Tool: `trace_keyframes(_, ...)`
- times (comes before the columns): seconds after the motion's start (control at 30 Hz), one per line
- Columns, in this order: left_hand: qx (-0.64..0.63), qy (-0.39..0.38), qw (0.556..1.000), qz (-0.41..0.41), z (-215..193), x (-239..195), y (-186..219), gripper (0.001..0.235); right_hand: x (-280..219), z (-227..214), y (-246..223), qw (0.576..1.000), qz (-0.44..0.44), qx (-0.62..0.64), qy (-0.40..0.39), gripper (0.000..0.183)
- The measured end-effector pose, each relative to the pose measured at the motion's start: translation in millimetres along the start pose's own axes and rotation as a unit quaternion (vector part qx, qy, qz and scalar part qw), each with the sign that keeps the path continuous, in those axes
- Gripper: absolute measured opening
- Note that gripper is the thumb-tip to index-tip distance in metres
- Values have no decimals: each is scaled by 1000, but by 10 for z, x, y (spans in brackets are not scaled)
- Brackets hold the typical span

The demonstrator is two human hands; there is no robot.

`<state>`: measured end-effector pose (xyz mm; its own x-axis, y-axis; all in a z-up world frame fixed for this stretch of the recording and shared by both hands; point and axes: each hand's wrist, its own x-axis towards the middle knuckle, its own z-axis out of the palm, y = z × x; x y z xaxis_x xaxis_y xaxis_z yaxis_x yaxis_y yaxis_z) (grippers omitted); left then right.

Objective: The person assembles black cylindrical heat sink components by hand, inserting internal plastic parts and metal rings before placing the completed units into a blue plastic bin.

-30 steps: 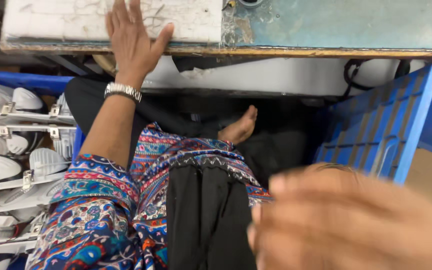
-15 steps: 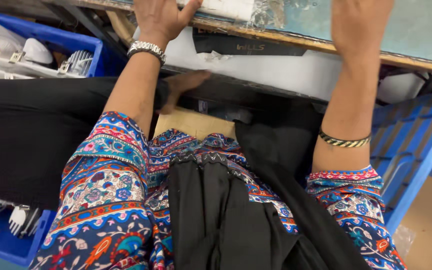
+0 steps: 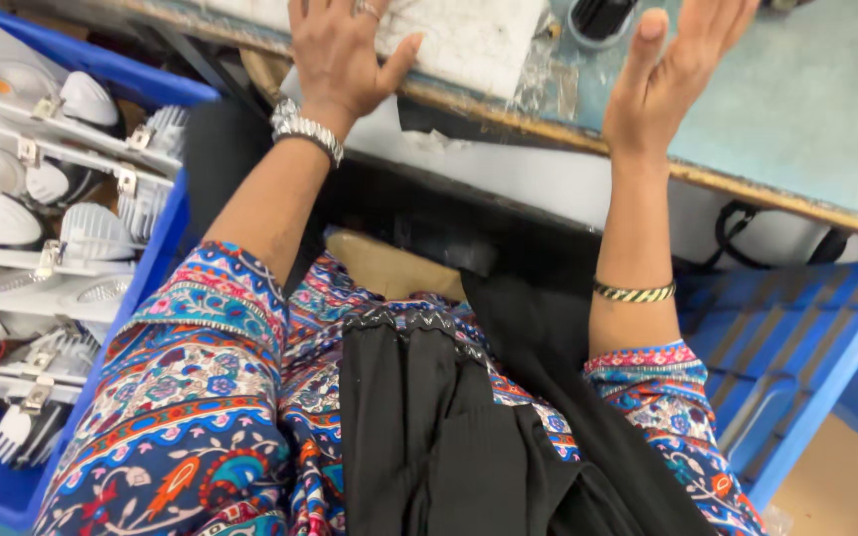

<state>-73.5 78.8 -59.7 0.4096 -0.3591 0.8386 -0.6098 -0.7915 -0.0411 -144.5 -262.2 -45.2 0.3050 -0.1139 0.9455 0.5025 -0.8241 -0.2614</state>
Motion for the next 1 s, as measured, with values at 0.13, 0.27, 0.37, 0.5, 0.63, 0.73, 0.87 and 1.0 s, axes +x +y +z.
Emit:
trace_keyframes(0.13, 31, -16, 999, -29, -68, 98, 91, 57, 153, -47, -204, 1000, 20, 5, 17, 73)
trace_keyframes(0.27, 14, -73, 997, -14, -210, 204, 90, 69, 772, -10, -413, 998, -42, 41, -21, 68)
trace_keyframes(0.37, -67, -167, 982, 61, -357, 399, -249, 84, 1389, 77, -498, 977, -139, -12, -160, 50)
trace_keyframes(0.5, -240, -266, 919, 167, -423, 809, -906, 78, 2098, 714, -474, 883, -284, -94, -362, 33)
trace_keyframes(0.63, -368, -244, 894, 73, -320, 787, -1068, 62, 2544, 1826, -29, 816, -376, -119, -423, 45)
trace_keyframes(0.73, -459, -251, 852, -26, -289, 774, -1172, 56, 2739, 2640, 449, 821, -346, -109, -441, 48)
trace_keyframes(0.87, -491, -249, 834, -33, -265, 803, -1236, 47, 2771, 3489, 976, 856, -174, -39, -486, 62)
trace_keyframes(1.0, -534, -265, 800, -68, -202, 849, -1260, 36, 2538, 3989, 1221, 872, -43, -7, -488, 76)
